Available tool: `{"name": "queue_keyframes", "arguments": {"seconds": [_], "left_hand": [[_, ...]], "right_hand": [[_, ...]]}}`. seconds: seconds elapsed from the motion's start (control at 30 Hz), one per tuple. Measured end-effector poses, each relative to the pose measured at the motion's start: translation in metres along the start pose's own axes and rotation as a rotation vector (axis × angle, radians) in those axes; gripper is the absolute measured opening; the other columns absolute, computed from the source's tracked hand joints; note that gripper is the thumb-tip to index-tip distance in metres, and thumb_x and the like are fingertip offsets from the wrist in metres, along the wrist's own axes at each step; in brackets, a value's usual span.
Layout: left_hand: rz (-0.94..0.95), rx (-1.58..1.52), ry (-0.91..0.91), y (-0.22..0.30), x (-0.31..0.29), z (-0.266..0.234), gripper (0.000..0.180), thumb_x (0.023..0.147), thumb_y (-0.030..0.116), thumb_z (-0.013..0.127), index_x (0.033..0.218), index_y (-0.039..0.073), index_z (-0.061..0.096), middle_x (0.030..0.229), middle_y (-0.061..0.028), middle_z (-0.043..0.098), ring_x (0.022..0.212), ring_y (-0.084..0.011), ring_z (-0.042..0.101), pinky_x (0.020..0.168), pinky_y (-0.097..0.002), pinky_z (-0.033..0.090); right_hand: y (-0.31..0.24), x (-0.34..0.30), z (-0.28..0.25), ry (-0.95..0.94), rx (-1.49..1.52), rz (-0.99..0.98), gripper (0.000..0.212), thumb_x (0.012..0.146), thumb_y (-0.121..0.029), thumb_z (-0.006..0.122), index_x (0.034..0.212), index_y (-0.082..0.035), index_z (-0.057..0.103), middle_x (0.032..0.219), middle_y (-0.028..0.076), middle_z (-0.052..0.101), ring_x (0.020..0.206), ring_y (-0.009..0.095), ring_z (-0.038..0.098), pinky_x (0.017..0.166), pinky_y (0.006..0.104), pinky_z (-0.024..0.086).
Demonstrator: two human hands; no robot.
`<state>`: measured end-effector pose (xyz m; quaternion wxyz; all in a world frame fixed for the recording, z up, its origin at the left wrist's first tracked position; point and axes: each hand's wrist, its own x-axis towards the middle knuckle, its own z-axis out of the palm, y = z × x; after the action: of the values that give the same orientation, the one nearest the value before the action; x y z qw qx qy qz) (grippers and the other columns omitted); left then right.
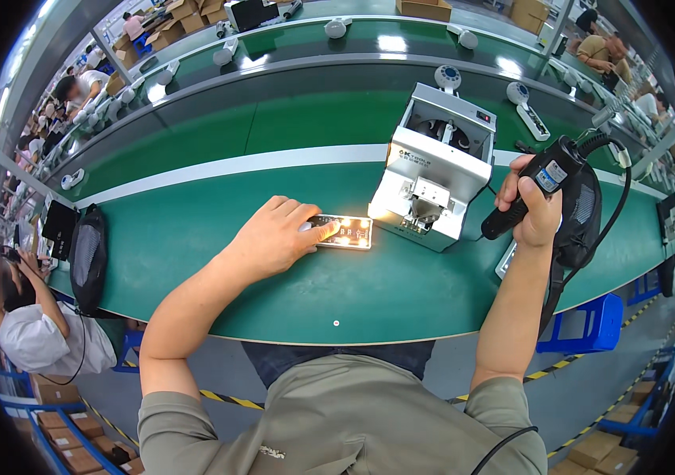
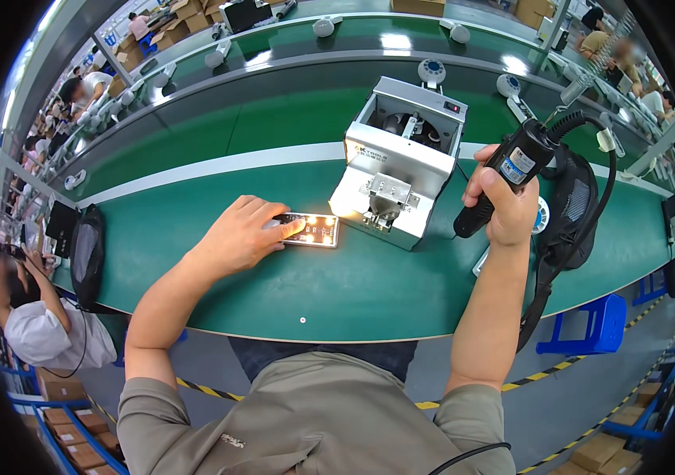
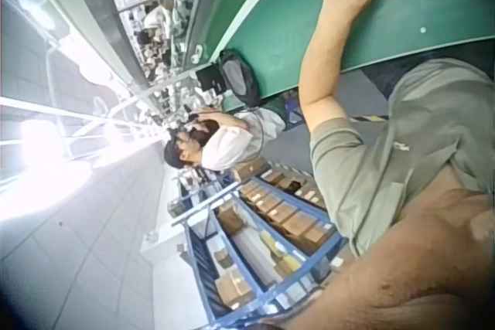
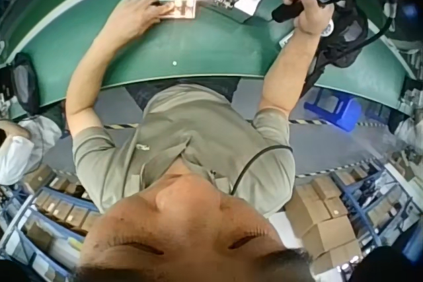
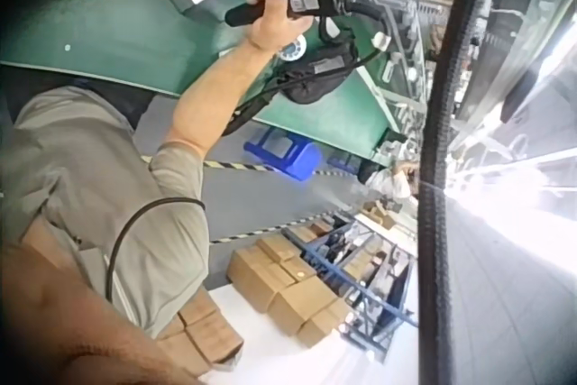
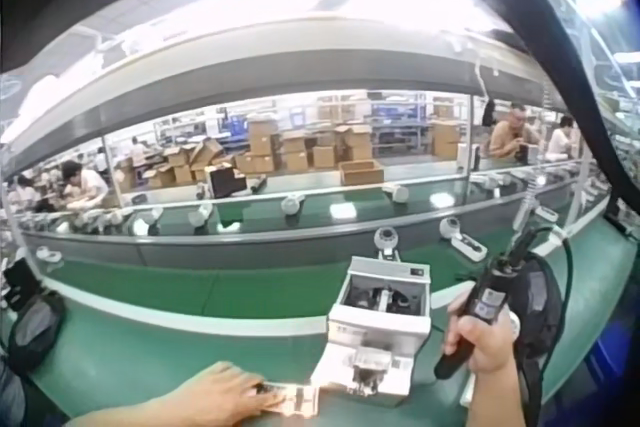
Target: Assembling components onto circuit boards using an electric screwdriver on a production line.
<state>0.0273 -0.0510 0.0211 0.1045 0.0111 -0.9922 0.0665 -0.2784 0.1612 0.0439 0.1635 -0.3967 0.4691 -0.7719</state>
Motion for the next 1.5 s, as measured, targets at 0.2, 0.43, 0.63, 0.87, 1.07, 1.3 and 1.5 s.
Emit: {"name": "queue_keyframes", "arguments": {"seconds": [0.2,0.43,0.63,0.87,1.07,1.3,1.5], "left_hand": [[0.015,0.018,0.067,0.001,-0.001,0.003,0.027,0.082,0.025,0.066,0.107,0.017,0.062,0.109,-0.0063,0.057,0.087,-0.0214,0.055,0.085,-0.0333,0.042],[0.045,0.004,0.079,-0.001,-0.003,0.007,0.025,0.083,0.025,0.064,0.106,0.016,0.062,0.108,-0.007,0.057,0.085,-0.022,0.054,0.084,-0.0336,0.042],[0.059,-0.082,0.008,0.019,-0.001,0.002,0.027,0.083,0.024,0.064,0.109,0.017,0.062,0.107,-0.008,0.057,0.083,-0.0222,0.054,0.083,-0.0335,0.042],[0.171,-0.142,0.161,0.042,0.015,0.009,0.03,0.082,0.025,0.065,0.11,0.015,0.062,0.103,-0.0093,0.057,0.079,-0.0219,0.053,0.083,-0.0334,0.042],[0.163,-0.176,0.236,0.043,0.015,0.015,0.032,0.081,0.026,0.065,0.109,0.011,0.061,0.101,-0.0097,0.057,0.08,-0.0221,0.052,0.082,-0.0332,0.041],[0.121,-0.243,0.147,0.038,0.008,0.017,0.036,0.08,0.025,0.068,0.11,0.008,0.06,0.107,-0.008,0.058,0.086,-0.0218,0.054,0.084,-0.034,0.043],[0.111,-0.232,0.187,0.038,0.008,0.021,0.033,0.078,0.023,0.068,0.106,0.007,0.061,0.104,-0.0085,0.056,0.087,-0.0221,0.052,0.083,-0.0342,0.042]], "right_hand": [[0.001,-0.001,-0.002,-0.027,-0.028,-0.013,0.03,0.083,-0.017,0.062,0.104,0.002,0.057,0.061,0.007,0.055,0.047,0.015,0.05,0.048,0.0262,0.044],[0.0,-0.003,-0.003,-0.005,-0.043,-0.028,0.028,0.083,-0.017,0.061,0.103,0.002,0.058,0.061,0.007,0.055,0.048,0.015,0.051,0.049,0.027,0.044],[-0.016,-0.008,0.004,0.02,-0.152,0.006,0.031,0.086,-0.021,0.062,0.107,0.001,0.056,0.064,0.007,0.056,0.051,0.015,0.052,0.052,0.0276,0.045],[-0.06,-0.014,0.057,-0.292,0.222,-0.228,0.036,0.089,-0.03,0.063,0.11,-0.002,0.053,0.07,0.006,0.056,0.057,0.014,0.055,0.058,0.0277,0.047],[-0.05,0.001,0.086,-0.385,0.149,-0.352,0.035,0.089,-0.031,0.062,0.109,-0.004,0.052,0.071,0.005,0.057,0.058,0.014,0.056,0.06,0.0275,0.049],[-0.034,0.001,0.101,-0.366,0.166,-0.285,0.025,0.082,-0.015,0.063,0.1,0.0,0.054,0.063,0.008,0.058,0.051,0.017,0.056,0.052,0.0268,0.049],[-0.043,-0.011,0.102,-0.338,0.252,-0.111,0.026,0.081,-0.014,0.063,0.101,0.001,0.055,0.064,0.009,0.059,0.05,0.017,0.056,0.052,0.0266,0.05]]}}
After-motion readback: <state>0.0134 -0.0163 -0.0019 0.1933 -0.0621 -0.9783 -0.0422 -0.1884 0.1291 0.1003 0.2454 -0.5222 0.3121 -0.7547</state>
